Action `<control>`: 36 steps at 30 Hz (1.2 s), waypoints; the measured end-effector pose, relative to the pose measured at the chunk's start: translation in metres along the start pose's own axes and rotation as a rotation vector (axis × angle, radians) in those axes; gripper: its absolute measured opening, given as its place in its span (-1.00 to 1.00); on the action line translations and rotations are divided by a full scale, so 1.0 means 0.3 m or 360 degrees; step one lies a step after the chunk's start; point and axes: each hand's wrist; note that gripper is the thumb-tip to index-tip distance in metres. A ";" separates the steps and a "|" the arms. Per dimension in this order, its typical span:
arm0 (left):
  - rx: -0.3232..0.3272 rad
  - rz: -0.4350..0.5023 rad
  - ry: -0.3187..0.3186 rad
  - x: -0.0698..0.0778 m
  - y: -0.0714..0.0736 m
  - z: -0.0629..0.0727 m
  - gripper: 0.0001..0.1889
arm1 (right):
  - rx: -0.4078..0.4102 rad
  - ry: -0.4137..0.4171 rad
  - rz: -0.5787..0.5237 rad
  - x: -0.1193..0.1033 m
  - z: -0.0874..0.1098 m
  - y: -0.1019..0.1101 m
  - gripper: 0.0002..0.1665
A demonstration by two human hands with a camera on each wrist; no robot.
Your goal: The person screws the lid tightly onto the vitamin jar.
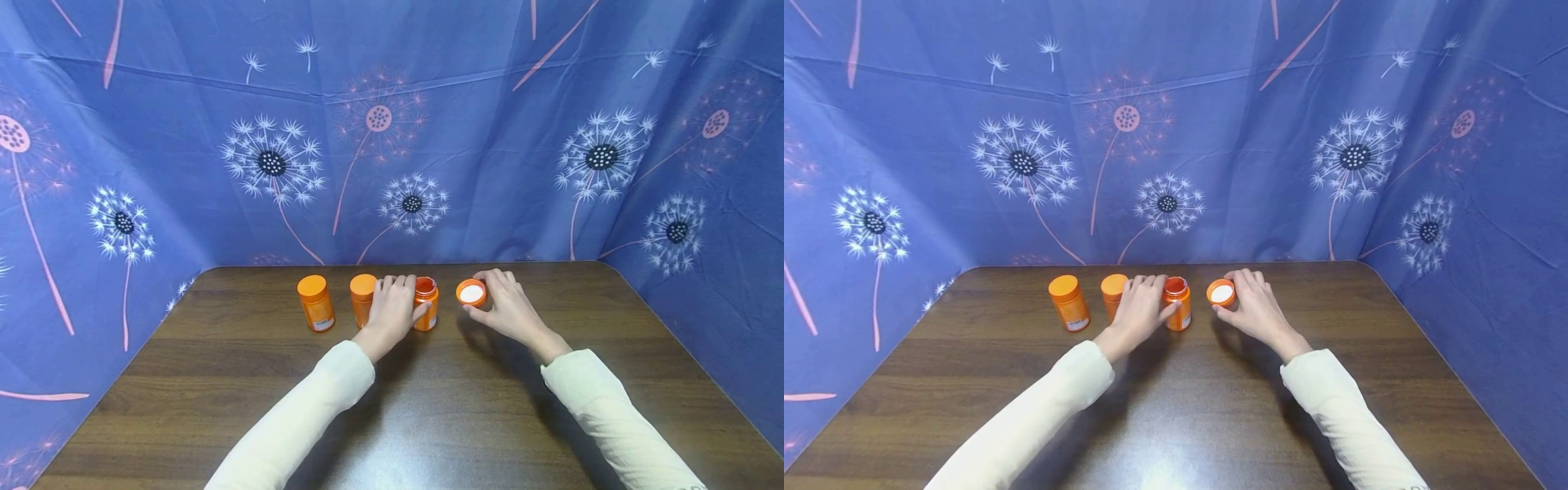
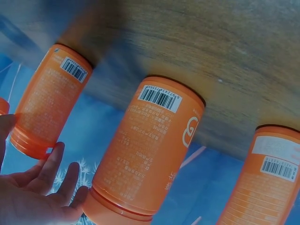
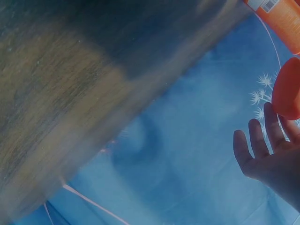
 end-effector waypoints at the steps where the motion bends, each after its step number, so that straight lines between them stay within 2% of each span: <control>1: 0.0007 -0.0006 -0.0007 0.000 0.000 0.003 -0.49 | 0.0003 0.0005 0.0001 -0.001 0.000 0.000 -0.30; 13: 0.0088 -0.0006 -0.0083 -0.007 0.000 0.046 -0.49 | -0.0006 0.0058 -0.0004 -0.021 0.005 0.005 -0.35; 25: 0.0109 0.0092 -0.0133 -0.023 0.004 0.086 -0.49 | 0.0027 0.0115 -0.0041 -0.038 0.007 -0.003 -0.30; 36: 0.0114 0.0125 -0.0157 -0.035 0.006 0.115 -0.45 | 0.0043 0.0151 -0.0109 -0.050 0.010 -0.014 -0.34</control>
Point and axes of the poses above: each hand's wrist, its own z-axis away from the middle knuckle, its own y-axis out of the back of the hand, x = y × z, and after that the axes turned 11 degrees about -x, right-handed
